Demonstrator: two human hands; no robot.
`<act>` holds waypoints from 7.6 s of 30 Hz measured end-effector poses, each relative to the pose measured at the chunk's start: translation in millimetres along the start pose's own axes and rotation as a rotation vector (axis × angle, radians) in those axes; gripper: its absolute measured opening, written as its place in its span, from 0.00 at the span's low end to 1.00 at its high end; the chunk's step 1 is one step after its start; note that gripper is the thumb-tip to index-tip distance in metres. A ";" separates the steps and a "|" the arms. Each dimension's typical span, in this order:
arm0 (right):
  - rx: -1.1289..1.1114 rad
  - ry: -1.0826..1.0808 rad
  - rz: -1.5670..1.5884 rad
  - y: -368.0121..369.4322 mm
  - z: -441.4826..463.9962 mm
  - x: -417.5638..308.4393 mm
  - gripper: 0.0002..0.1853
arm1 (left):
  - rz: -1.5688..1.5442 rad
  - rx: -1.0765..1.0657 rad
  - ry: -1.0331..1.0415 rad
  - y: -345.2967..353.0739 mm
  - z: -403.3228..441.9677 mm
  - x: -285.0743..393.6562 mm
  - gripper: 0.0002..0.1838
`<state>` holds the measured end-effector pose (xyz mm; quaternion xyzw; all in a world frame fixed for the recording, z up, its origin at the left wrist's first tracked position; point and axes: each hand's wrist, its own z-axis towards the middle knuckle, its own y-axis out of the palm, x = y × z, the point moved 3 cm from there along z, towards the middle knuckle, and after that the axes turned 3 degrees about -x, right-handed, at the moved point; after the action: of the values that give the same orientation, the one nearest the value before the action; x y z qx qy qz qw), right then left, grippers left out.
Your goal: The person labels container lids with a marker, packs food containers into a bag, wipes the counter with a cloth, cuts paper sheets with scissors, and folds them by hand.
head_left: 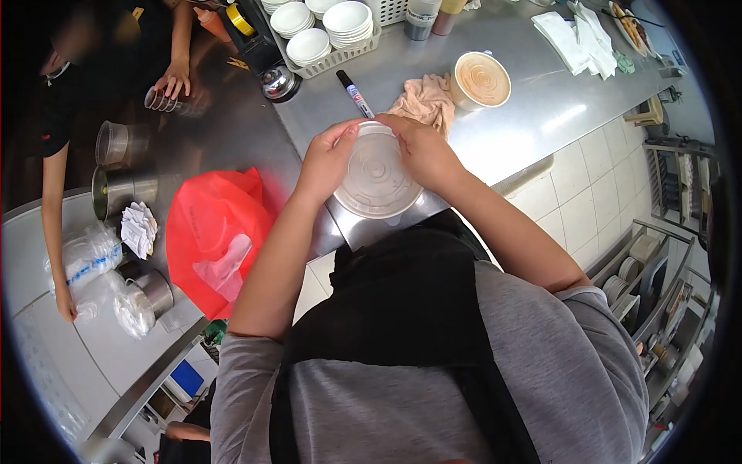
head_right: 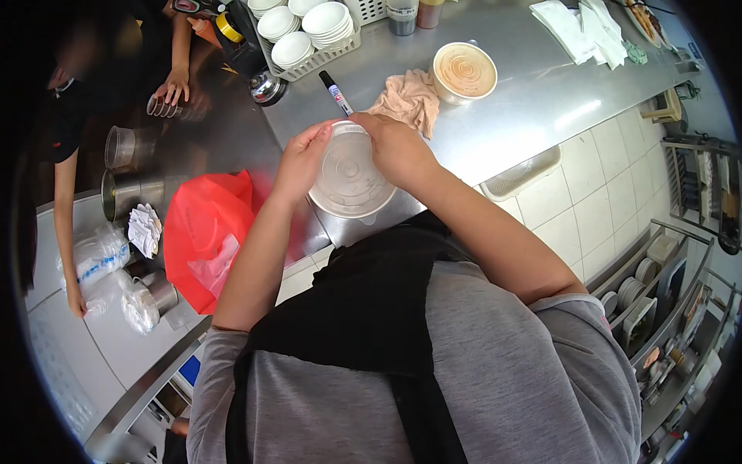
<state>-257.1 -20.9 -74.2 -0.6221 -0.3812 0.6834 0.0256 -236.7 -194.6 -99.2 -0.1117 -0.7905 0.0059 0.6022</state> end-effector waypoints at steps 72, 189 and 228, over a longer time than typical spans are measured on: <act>-0.226 -0.272 -0.643 -28.7 78.8 -69.2 0.13 | 0.748 0.906 0.473 -24.4 -112.5 47.7 0.16; 0.005 -0.166 0.250 22.0 20.1 -38.3 0.17 | 0.044 0.684 0.276 30.1 -78.5 -25.5 0.07; 0.061 -0.221 0.030 10.8 19.5 -30.1 0.17 | 0.028 0.649 0.250 31.2 -77.0 -28.1 0.07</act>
<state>-262.5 -53.4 -56.3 -0.5476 -0.3514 0.7593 -0.0078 -150.9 -179.0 -109.3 0.0751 -0.6659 0.2517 0.6982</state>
